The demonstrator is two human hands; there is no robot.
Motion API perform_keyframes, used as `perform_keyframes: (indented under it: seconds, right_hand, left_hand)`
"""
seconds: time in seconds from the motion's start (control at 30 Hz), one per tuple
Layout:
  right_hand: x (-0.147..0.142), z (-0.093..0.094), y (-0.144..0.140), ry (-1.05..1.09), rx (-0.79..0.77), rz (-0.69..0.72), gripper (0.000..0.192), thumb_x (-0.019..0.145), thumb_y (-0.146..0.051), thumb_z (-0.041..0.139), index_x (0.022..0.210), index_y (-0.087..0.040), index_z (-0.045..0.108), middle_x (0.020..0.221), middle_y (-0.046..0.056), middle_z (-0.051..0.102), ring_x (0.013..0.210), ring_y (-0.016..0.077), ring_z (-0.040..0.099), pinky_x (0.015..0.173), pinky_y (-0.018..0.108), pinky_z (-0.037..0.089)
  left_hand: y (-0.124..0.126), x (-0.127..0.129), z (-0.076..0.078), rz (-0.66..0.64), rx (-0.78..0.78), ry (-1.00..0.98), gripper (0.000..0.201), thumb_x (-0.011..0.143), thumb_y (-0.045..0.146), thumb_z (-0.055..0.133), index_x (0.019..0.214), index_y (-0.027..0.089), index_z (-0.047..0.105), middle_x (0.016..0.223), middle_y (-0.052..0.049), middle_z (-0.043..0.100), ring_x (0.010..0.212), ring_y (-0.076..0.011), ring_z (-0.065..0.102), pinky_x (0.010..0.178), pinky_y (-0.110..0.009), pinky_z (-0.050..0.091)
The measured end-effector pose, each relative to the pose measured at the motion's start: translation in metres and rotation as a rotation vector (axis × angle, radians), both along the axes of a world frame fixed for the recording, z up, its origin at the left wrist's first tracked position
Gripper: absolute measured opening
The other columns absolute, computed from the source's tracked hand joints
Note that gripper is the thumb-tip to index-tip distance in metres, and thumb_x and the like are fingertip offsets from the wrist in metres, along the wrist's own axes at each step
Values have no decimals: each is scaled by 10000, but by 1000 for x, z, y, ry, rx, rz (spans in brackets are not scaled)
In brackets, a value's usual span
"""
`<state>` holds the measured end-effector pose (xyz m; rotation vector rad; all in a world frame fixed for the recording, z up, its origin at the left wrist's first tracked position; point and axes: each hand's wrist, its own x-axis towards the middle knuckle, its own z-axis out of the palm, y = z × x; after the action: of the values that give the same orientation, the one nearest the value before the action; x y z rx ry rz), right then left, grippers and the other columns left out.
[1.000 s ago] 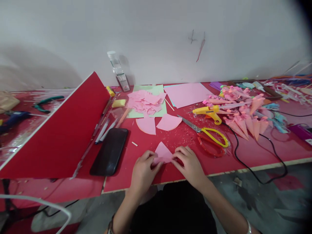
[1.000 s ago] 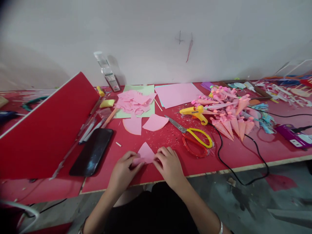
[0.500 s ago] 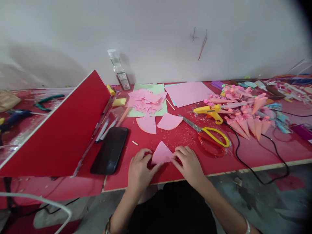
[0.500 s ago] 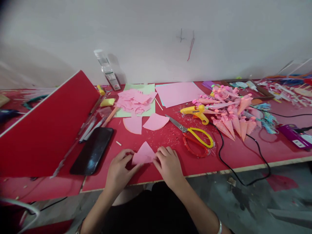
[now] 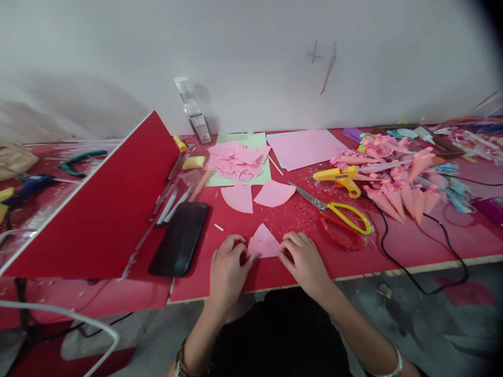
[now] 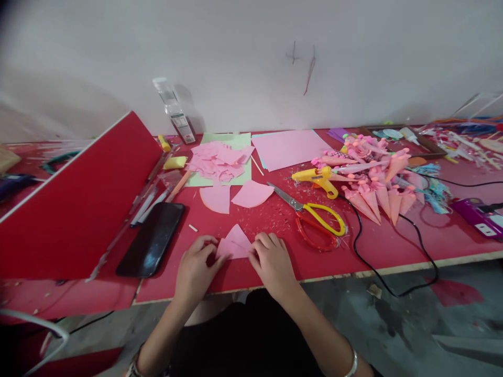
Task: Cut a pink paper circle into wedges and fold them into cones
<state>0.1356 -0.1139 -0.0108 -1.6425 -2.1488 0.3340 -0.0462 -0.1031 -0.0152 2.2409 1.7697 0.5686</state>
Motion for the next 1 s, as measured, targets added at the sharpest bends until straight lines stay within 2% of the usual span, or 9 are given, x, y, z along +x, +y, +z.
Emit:
perform_keyframes:
  seconds: [0.27, 0.5, 0.63, 0.8, 0.9, 1.0]
  right_hand:
    - [0, 5, 0, -46, 3, -1, 93, 798, -195, 503, 706, -190, 517, 841, 40, 563, 788, 184, 478, 682, 308, 369]
    - [-23, 1, 3, -175, 36, -139, 295, 736, -471, 537, 732, -177, 517, 864, 91, 535, 819, 249, 460, 667, 378, 355]
    - [-24, -1, 5, -153, 41, -139, 227, 727, -405, 560, 722, -185, 504, 839, 78, 522, 803, 231, 462, 662, 360, 351]
    - [-7, 2, 3, -91, 3, -110, 135, 734, -298, 565, 706, -200, 476, 820, 38, 522, 794, 203, 465, 670, 324, 355]
    - [3, 2, 0, -50, -5, -87, 77, 749, -234, 545, 746, -201, 475, 835, 34, 525, 804, 195, 466, 676, 308, 366]
    - [8, 2, -2, -6, -4, -55, 68, 756, -135, 494, 779, -198, 481, 842, 38, 536, 806, 188, 467, 688, 303, 381]
  left_hand:
    - [-2, 2, 1, 28, -1, 22, 221, 771, 329, 529, 612, 178, 505, 951, -53, 564, 792, -193, 557, 649, -320, 410]
    - [0, 1, -2, 30, 15, 29, 220, 758, 344, 540, 618, 175, 527, 930, -47, 559, 735, -172, 558, 630, -303, 415]
    - [1, 0, -3, 28, 28, 9, 240, 758, 352, 534, 597, 174, 519, 924, -51, 562, 718, -165, 555, 623, -299, 419]
    - [0, -1, -2, 17, 1, -17, 228, 763, 351, 531, 619, 175, 509, 947, -56, 555, 758, -172, 550, 658, -307, 426]
    - [-2, -4, -1, 10, -9, -18, 160, 780, 341, 508, 748, 187, 534, 969, -61, 551, 789, -188, 549, 680, -325, 433]
    - [-4, -6, -1, -3, -25, -23, 194, 804, 330, 472, 938, 197, 520, 1004, -68, 544, 854, -209, 545, 718, -345, 441]
